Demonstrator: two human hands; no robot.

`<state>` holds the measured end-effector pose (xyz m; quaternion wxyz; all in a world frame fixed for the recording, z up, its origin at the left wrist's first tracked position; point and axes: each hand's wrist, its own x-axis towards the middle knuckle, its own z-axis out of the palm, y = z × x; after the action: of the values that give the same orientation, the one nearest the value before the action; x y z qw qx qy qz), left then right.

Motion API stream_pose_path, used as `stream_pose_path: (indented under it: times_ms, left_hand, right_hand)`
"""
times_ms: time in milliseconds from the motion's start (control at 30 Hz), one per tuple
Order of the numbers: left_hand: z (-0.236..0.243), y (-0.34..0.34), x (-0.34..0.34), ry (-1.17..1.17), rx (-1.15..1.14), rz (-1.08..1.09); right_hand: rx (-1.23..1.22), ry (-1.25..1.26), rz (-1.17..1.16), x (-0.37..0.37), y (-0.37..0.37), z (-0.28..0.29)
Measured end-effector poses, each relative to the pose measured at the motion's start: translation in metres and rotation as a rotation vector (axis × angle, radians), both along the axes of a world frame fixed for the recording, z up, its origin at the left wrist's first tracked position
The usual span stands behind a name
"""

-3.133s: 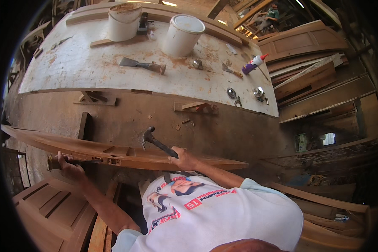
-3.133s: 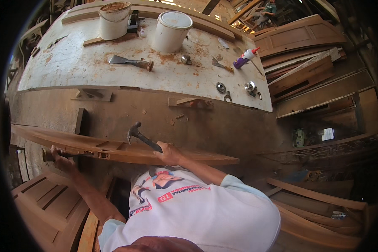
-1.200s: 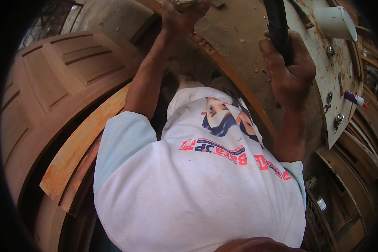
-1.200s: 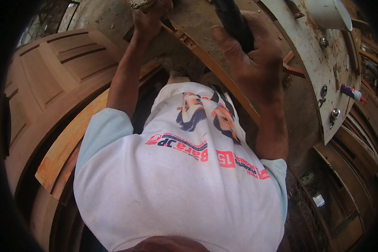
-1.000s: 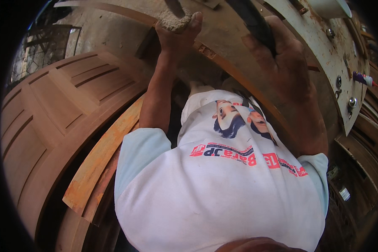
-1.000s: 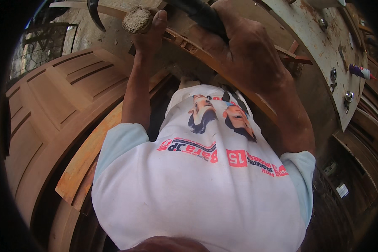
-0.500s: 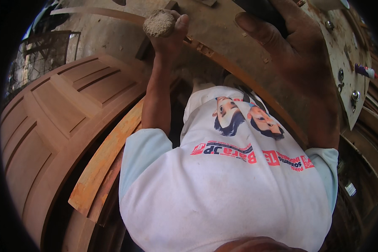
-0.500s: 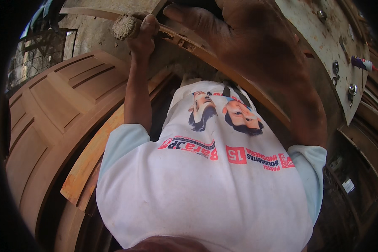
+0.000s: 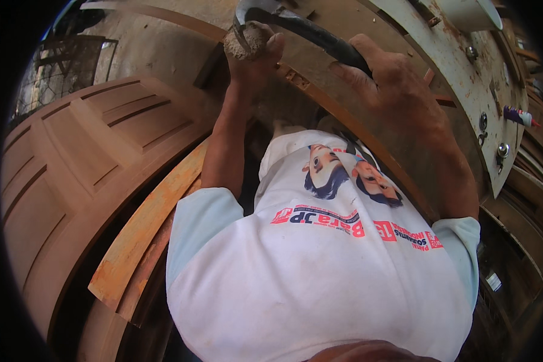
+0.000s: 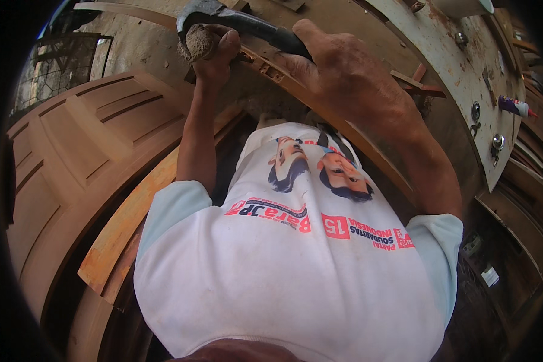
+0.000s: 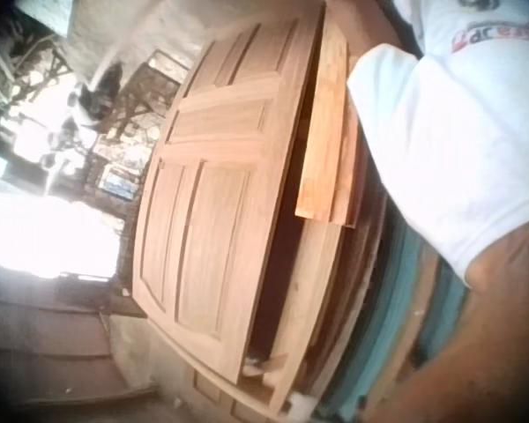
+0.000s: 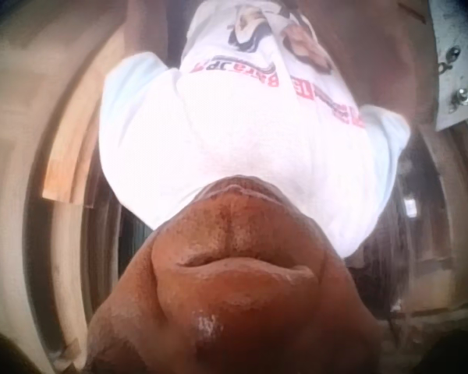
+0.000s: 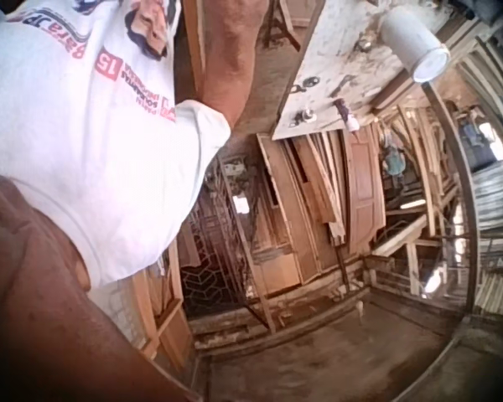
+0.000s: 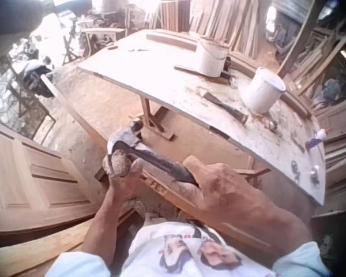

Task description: The person chisels a wooden door frame using a hammer and a chisel while it rests against a workbench.

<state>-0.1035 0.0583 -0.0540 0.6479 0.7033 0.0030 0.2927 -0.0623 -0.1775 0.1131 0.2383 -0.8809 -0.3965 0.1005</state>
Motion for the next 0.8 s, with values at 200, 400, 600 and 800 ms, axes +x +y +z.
stream_pose_path:
  times_ms: [200, 400, 600, 800]
  left_hand:
    - [0.000, 0.003, -0.007, 0.035, -0.002, 0.013]
    - [0.011, -0.011, -0.007, -0.016, 0.036, -0.095]
    - [-0.002, 0.045, 0.006, 0.116, -0.360, 0.088]
    - [0.005, 0.067, 0.012, -0.333, -0.852, 0.405]
  right_hand:
    - [0.568, -0.009, 0.006, 0.005, 0.014, 0.029]
    - [-0.069, -0.130, 0.131, 0.005, -0.011, -0.013]
    - [0.092, 0.265, -0.128, -0.027, -0.022, -0.032]
    - [0.039, 0.295, -0.241, -0.043, -0.059, -0.087]
